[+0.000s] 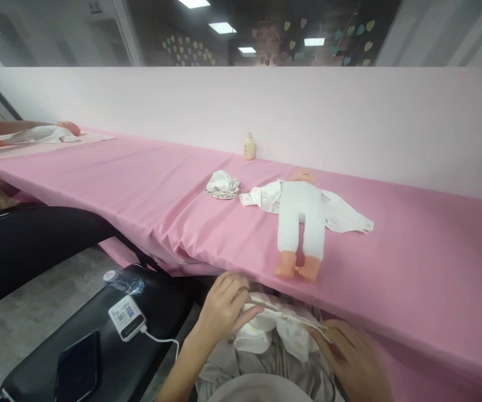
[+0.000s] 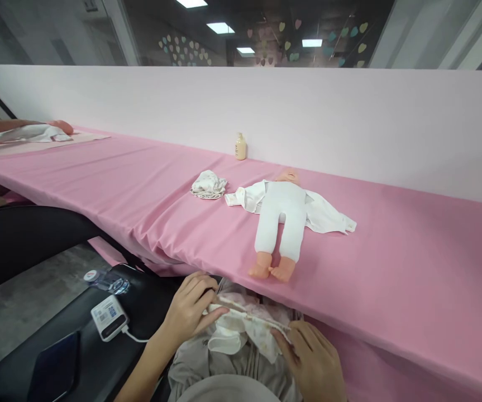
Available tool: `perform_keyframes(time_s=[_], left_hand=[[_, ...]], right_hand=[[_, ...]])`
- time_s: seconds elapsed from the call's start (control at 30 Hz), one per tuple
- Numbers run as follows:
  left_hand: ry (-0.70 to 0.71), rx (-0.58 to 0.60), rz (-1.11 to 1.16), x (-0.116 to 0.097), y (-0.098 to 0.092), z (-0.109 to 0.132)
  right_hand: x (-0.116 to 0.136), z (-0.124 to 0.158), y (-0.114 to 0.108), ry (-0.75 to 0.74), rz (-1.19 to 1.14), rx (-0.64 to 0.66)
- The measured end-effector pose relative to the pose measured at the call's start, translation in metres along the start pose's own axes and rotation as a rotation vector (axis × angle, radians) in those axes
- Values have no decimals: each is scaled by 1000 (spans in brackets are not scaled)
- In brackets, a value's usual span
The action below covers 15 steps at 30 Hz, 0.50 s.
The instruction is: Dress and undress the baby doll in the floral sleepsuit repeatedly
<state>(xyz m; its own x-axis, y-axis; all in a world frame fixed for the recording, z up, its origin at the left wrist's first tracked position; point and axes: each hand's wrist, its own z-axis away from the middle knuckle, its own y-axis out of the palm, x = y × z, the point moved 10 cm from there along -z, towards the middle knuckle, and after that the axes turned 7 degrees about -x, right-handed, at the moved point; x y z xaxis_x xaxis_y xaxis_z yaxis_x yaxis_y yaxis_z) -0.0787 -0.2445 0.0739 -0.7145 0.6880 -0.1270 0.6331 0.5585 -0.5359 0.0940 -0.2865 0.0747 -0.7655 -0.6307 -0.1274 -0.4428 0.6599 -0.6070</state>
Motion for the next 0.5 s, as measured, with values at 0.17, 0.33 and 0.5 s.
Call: perform_keyframes(time_s=[0.17, 0.33, 0.5], left_hand=[[-234, 127, 439, 15, 18, 14], [-650, -171, 471, 24, 6, 7], [-503, -266, 636, -35, -2, -15]], right_hand=[[-1, -14, -27, -109, 176, -93], [-20, -27, -45, 268, 93, -374], [17, -38, -29, 477, -186, -425]])
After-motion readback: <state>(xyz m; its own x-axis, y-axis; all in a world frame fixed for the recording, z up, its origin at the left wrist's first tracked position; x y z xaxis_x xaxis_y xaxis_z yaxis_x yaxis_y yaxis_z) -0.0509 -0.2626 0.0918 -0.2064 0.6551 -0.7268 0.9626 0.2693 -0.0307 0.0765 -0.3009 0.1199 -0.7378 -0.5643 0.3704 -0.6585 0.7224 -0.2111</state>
